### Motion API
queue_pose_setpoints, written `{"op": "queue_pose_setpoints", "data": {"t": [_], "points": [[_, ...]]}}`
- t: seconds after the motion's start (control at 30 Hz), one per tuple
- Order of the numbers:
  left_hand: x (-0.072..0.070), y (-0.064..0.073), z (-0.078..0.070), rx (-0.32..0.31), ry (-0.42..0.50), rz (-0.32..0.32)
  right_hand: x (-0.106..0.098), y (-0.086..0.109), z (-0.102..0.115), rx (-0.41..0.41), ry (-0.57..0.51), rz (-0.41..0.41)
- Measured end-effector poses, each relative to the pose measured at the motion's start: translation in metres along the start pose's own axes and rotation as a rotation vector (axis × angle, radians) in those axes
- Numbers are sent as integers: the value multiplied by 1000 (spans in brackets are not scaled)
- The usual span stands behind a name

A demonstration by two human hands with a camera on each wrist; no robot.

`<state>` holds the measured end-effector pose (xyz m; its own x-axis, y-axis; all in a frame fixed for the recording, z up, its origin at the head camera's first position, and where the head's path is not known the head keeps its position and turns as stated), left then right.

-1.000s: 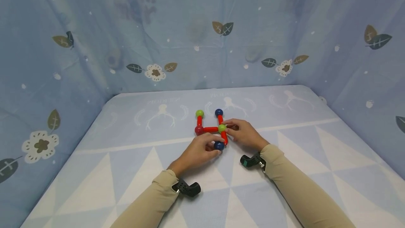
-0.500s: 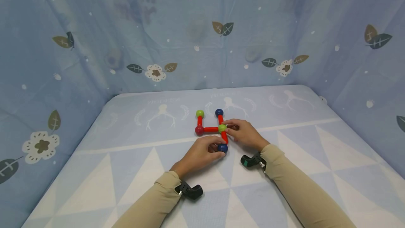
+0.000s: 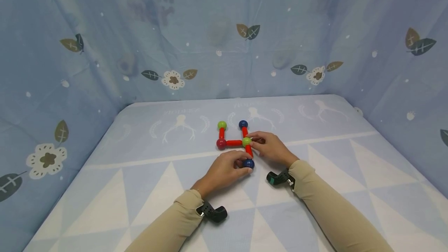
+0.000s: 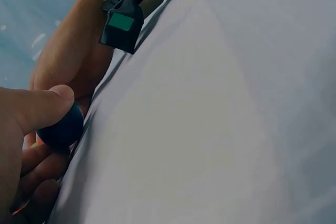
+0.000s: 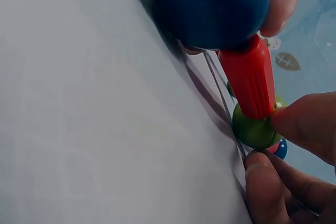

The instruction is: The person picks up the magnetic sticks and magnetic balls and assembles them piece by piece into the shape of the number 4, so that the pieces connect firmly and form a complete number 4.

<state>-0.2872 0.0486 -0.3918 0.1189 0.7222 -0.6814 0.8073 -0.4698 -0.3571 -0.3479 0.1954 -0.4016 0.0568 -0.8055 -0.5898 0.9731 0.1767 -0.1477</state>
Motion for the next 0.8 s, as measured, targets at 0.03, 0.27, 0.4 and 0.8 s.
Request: {"op": "queue_pose_setpoints", "data": {"t": [0.03, 0.27, 0.4, 0.8], "points": [[0, 0, 0, -2, -3, 1, 0, 0, 0, 2, -1, -1], [1, 0, 0, 10, -49, 1, 1, -2, -1, 13, 17, -11], [1, 0, 0, 33, -92, -7, 1, -3, 0, 12, 16, -25], [1, 0, -2, 46, -87, -2, 1, -4, -1, 2, 28, -54]]}}
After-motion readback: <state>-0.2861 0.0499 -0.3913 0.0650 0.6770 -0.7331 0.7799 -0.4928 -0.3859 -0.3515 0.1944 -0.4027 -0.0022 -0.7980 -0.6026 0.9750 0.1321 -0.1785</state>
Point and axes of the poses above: each hand's wrist, its own y-axis away from the middle knuckle, its own x-axis out of the palm, z = x × y, the point moved 8 cm from there along -y, towards the middle knuckle, and after that the axes turned 8 degrees about -z, right-handed, at the moved point
